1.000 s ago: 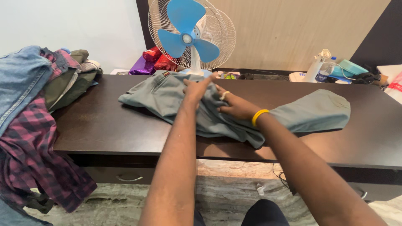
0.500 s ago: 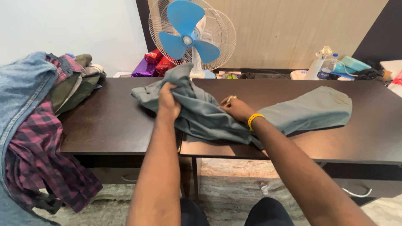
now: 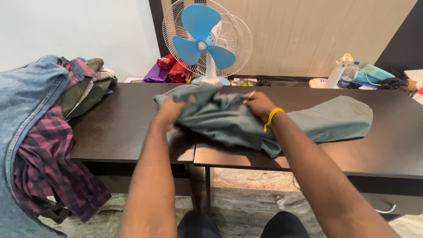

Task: The person folds a pair of light blue trousers on a dark desk, smoothing and aligning the fabric before folding it into a compact rectangle. Then the person picks up a red and black plaid shirt and begins to unfold and smooth it on the desk.

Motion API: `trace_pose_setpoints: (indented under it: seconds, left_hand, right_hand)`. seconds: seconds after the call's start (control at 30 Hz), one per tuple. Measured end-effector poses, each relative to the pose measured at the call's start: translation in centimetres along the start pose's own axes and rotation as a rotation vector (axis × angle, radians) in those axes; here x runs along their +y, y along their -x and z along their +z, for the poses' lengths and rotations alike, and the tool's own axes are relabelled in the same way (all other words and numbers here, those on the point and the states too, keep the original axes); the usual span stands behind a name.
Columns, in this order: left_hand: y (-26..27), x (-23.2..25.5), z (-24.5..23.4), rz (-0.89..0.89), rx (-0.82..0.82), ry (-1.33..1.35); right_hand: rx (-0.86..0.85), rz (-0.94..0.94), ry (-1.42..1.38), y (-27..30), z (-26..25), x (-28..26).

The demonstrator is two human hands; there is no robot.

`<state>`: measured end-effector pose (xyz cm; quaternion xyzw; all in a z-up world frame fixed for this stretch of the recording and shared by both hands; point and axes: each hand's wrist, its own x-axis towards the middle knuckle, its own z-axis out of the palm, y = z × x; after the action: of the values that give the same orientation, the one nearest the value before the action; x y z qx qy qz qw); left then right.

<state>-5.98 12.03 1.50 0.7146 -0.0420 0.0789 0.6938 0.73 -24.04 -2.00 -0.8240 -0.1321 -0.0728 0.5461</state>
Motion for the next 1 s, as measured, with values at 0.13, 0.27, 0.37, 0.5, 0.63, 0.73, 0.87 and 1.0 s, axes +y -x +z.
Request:
trace_pose_setpoints:
  seconds: [0.13,0.27,0.37,0.5,0.63,0.73,0.87,1.0]
  left_hand:
    - [-1.3,-1.3,-2.7,0.004,0.537,0.516]
    - [-1.2,-2.8,-4.9,-0.211,0.801,0.313]
    - [0.3,-3.4,-5.2,-0.012,1.103,-0.528]
    - [1.8,-3.0,-4.0,0.635,0.722,-1.049]
    - [1.3,-2.2,-0.7,0.388,-0.237,-0.838]
    - [1.0,-1.4,1.0,0.202,-0.423,-0.993]
    - [1.8,-1.1,2.2,-0.104,-0.408,-1.404]
    - [2.1,-1.3,3.2,-0.135,-0.456,-1.431]
  right_hand:
    - [0.523,-0.057,0.429,-2.3,-6.2,-1.7]
    - [0.543,0.008,-0.241,-1.0,-7.9,-5.2]
    - [0.233,0.207,-0.081,1.1,-7.2,-7.4]
    - [-0.159,0.234,0.773,2.7,-5.3,-7.1]
    - [-0.007,0.005,0.964,2.5,-4.4,-4.6]
    - [0.181,0.065,0.708,2.3,-5.9,-3.4]
    - [-0.321,-0.044,0.837,3.1,-8.3,-2.2]
    - [-0.371,0.102,1.003,4.7,-9.1,-1.0]
